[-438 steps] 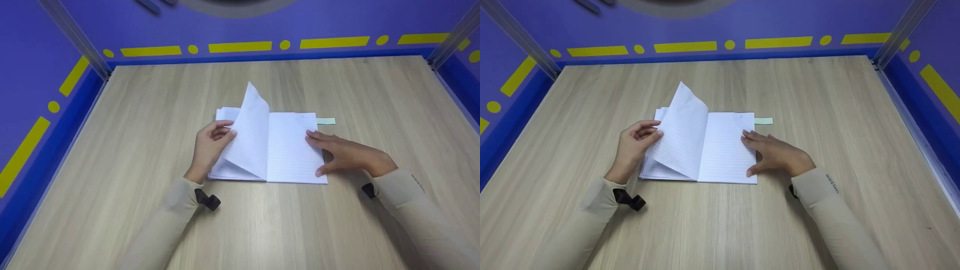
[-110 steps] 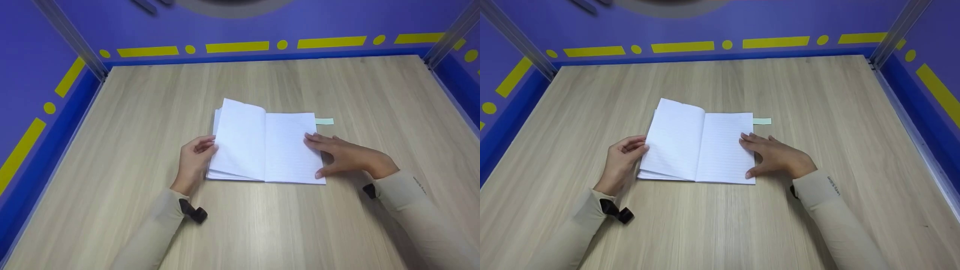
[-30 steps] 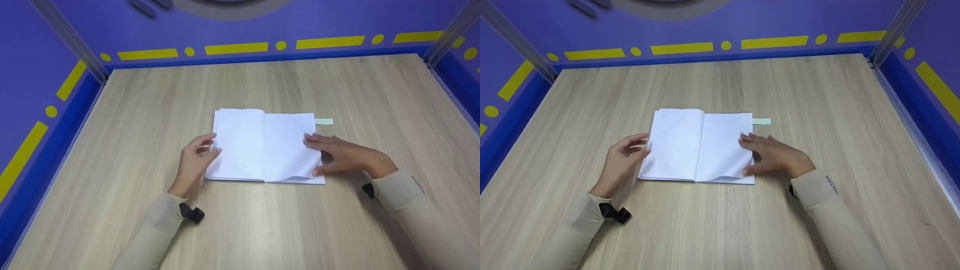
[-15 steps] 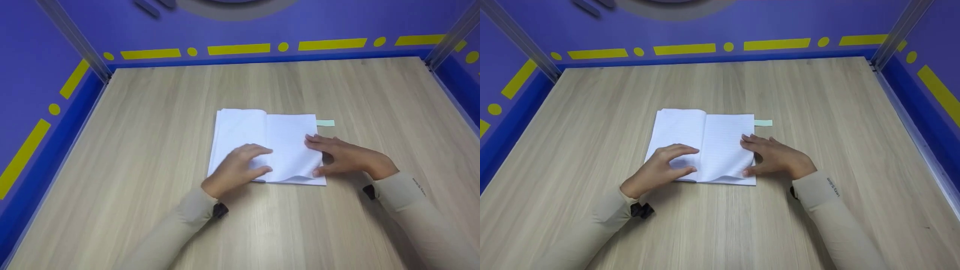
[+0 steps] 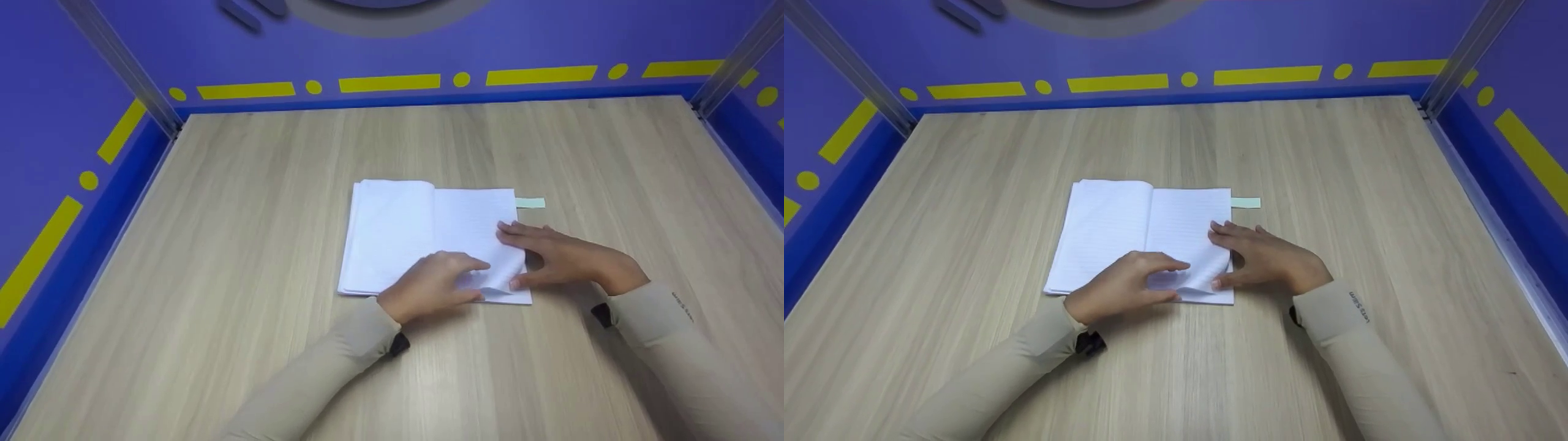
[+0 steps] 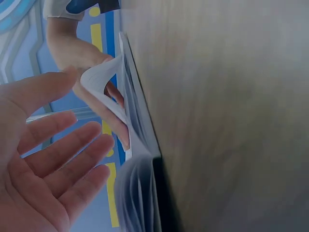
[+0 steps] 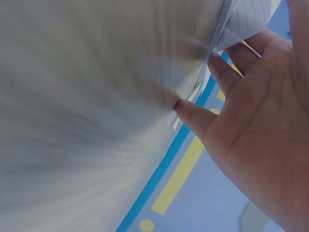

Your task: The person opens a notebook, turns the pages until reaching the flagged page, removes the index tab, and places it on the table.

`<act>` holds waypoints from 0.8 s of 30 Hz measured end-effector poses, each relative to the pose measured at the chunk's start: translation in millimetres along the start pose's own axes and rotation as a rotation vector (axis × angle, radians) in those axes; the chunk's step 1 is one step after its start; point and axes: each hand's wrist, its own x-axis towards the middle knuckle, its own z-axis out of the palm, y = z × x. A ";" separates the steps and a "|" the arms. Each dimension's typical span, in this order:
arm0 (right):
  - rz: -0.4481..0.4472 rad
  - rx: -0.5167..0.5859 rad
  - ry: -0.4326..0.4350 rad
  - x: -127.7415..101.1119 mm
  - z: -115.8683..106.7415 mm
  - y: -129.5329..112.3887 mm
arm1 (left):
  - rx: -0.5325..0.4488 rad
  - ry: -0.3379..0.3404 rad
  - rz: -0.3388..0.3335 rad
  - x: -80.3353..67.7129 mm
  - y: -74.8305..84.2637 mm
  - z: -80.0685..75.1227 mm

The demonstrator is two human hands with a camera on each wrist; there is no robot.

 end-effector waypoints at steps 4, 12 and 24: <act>0.002 -0.002 0.001 0.0 -0.3 -0.5 | 0.007 -0.033 -0.015 4.7 3.9 2.7; 0.002 0.002 0.000 0.0 -0.2 -0.5 | 0.036 -0.064 -0.017 10.1 3.6 4.1; 0.006 0.016 0.000 -0.6 -0.2 0.5 | -0.001 -0.013 -0.012 10.0 1.1 2.2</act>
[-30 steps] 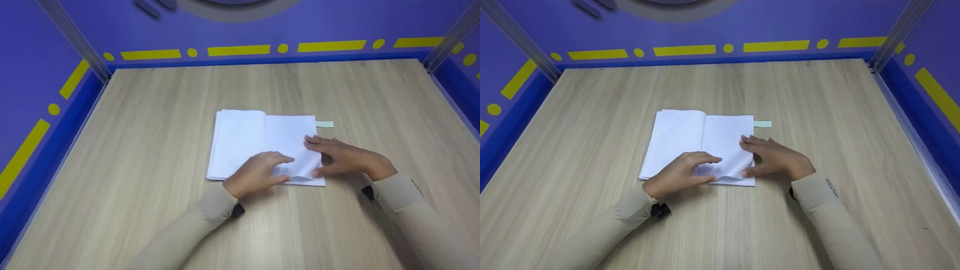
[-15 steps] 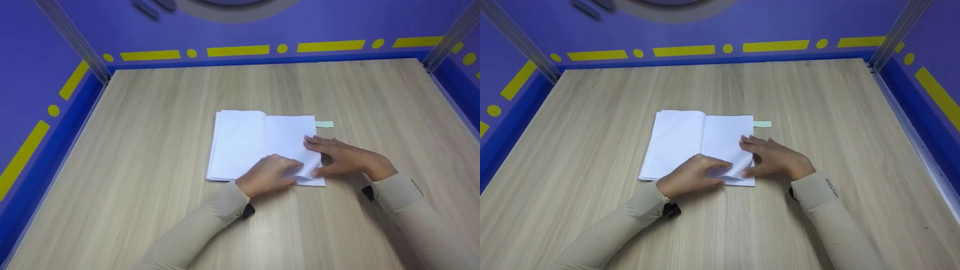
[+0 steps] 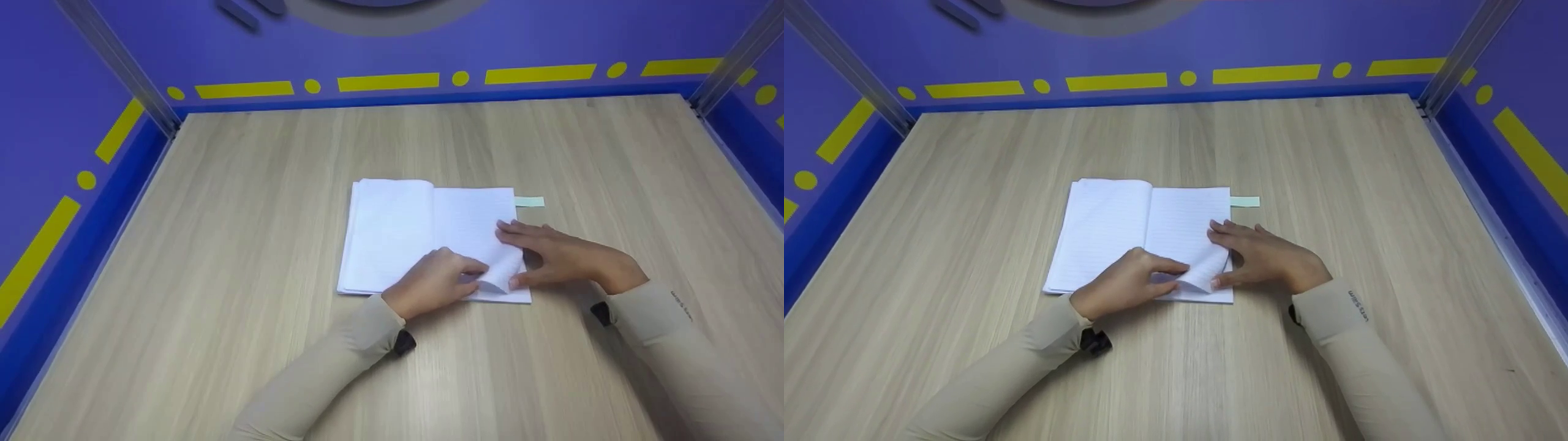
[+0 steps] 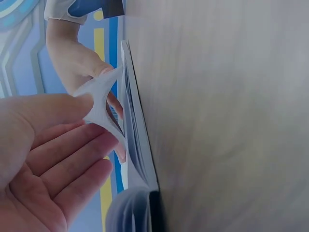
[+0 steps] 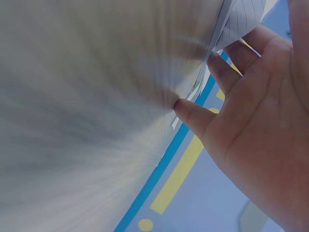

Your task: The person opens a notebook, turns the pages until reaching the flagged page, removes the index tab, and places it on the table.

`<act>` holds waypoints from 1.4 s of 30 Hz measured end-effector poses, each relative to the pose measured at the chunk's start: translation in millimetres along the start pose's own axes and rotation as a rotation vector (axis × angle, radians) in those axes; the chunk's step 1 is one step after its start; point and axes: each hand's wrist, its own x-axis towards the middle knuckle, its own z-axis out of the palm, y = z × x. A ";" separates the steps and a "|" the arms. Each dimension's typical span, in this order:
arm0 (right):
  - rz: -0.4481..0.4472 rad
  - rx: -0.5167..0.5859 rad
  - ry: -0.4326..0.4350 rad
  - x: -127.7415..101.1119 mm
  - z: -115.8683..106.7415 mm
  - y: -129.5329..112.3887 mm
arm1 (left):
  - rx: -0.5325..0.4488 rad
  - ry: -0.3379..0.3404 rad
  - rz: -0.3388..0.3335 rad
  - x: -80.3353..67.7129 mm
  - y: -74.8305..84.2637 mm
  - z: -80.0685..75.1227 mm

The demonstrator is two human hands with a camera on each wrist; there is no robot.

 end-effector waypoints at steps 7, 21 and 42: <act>0.009 0.002 -0.009 0.0 -0.6 -0.7 | -0.063 0.055 -0.025 -1.5 -2.5 -0.4; -0.003 0.018 0.037 2.1 3.5 0.8 | -0.142 0.124 -0.068 -4.4 -4.8 0.7; 0.093 0.068 0.081 2.1 -1.4 1.8 | -0.453 0.427 -0.125 -17.2 -16.1 0.2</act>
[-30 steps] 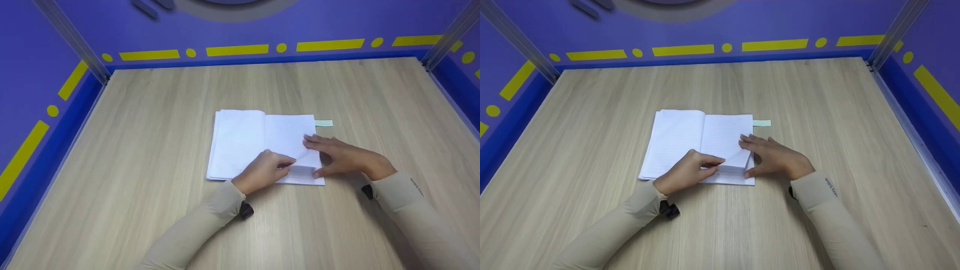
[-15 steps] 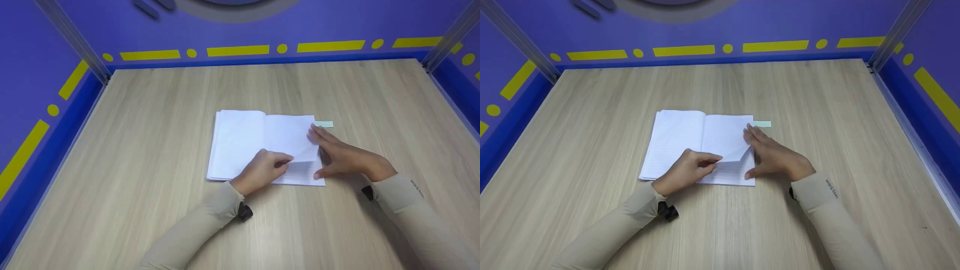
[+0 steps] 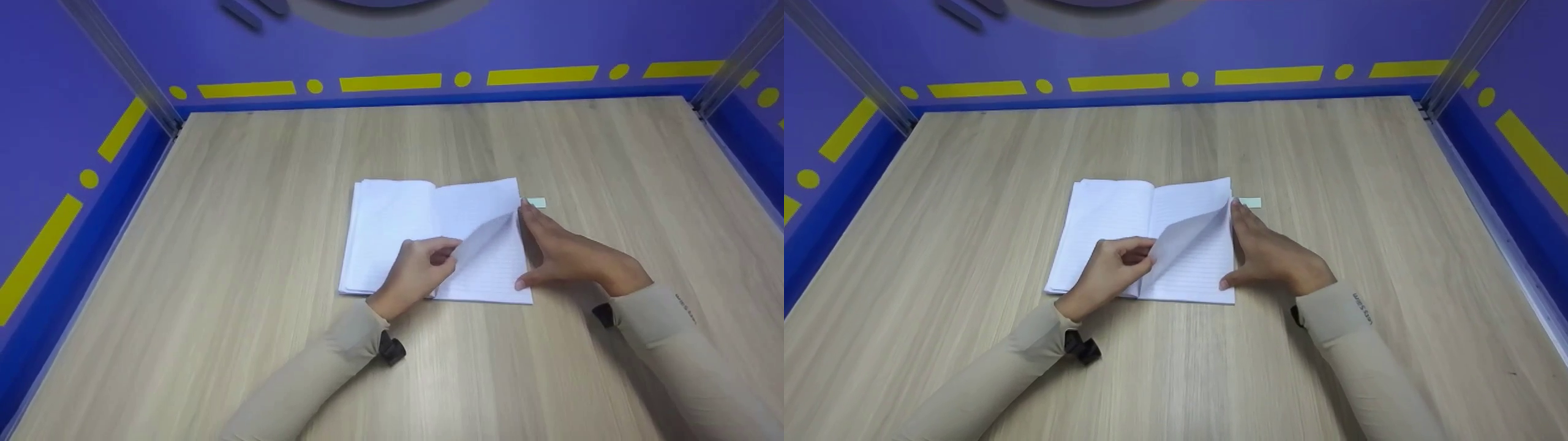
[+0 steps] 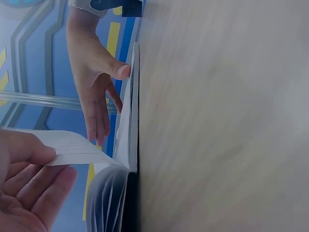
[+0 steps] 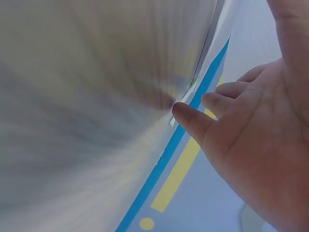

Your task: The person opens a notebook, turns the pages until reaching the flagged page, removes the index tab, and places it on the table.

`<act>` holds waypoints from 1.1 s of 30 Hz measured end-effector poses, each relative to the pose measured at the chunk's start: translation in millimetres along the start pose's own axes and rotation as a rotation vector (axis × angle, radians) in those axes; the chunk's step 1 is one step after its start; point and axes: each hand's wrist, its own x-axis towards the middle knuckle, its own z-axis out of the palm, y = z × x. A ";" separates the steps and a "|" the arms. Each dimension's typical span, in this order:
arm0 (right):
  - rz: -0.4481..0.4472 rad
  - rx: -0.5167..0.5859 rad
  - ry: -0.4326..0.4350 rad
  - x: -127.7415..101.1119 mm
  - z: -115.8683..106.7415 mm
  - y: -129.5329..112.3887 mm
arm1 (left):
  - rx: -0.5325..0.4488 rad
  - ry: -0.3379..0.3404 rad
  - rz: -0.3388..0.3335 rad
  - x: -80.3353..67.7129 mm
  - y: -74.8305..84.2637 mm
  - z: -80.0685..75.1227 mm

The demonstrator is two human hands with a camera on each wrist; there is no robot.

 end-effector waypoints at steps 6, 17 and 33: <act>-0.008 -0.046 -0.023 -1.7 -0.4 0.4 | -0.055 0.101 -0.063 -0.8 1.8 -8.7; -0.034 -0.105 -0.057 -4.0 0.0 3.3 | -0.227 0.290 -0.180 5.9 2.3 -38.3; -0.023 -0.111 -0.095 -5.0 -0.7 4.6 | -0.281 0.373 -0.323 -11.0 -20.6 -78.8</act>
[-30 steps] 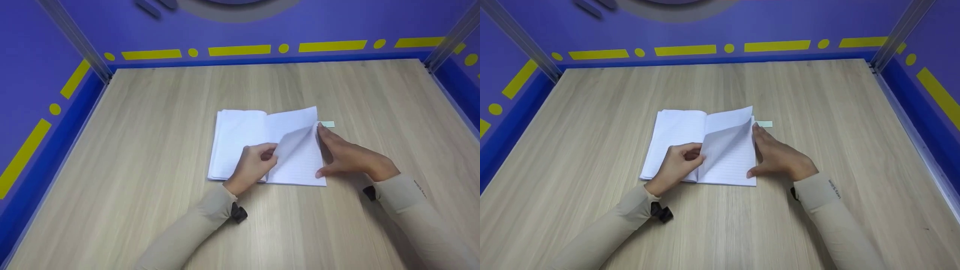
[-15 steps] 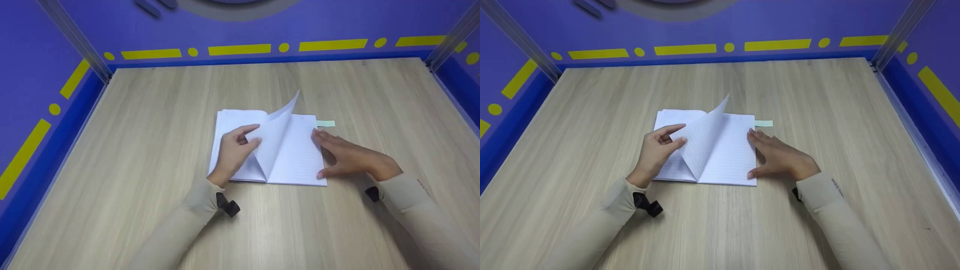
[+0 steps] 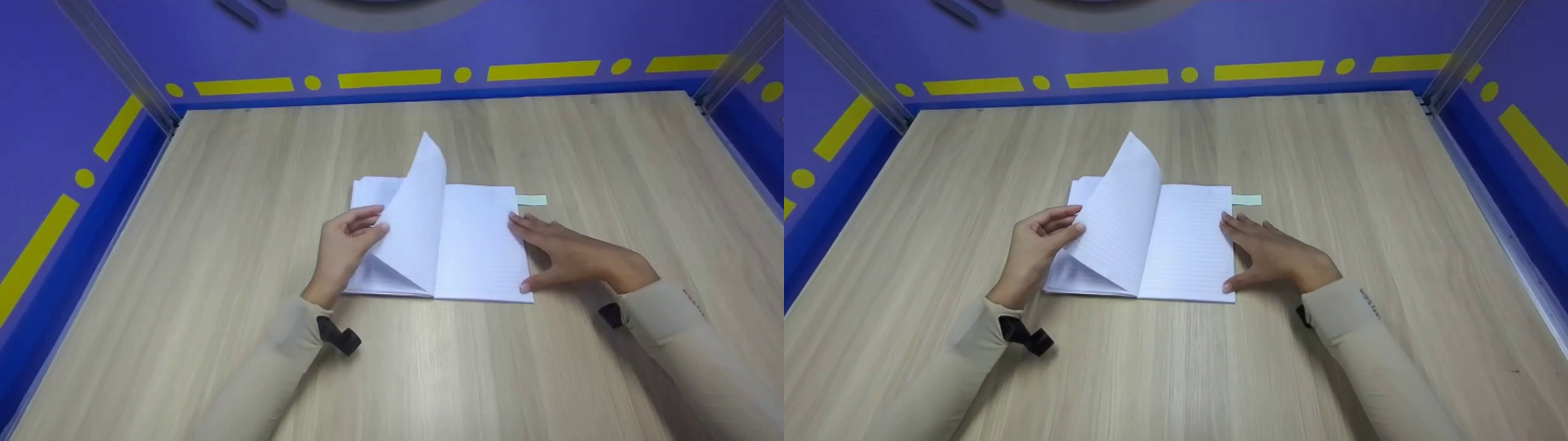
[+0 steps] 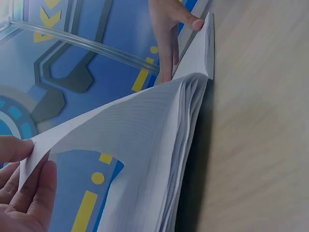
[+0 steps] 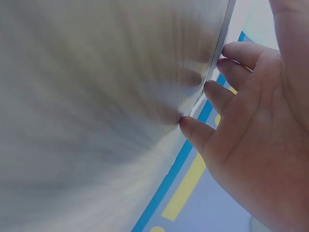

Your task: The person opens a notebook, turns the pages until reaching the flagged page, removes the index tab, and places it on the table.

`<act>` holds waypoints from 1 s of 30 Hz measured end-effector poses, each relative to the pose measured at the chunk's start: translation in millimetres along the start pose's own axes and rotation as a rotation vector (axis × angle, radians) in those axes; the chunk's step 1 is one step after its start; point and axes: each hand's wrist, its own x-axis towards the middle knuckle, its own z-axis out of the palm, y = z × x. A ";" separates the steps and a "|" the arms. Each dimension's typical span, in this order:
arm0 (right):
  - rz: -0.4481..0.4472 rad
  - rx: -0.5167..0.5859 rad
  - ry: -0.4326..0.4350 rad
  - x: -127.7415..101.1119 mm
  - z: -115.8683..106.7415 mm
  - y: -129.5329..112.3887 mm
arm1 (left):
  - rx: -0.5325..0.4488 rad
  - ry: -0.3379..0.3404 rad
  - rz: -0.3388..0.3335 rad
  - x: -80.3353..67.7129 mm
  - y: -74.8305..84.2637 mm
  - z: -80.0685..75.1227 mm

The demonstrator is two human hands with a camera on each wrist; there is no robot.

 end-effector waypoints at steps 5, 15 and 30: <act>0.004 0.004 -0.006 -0.6 -0.2 -0.1 | 0.028 0.025 -0.044 -3.4 -8.1 -12.1; 0.003 -0.002 -0.013 -1.1 0.2 1.1 | 0.024 0.074 -0.122 -9.3 -24.0 -28.0; 0.021 0.005 -0.017 -0.8 0.7 2.4 | 0.004 0.071 -0.190 -12.7 -35.3 -37.8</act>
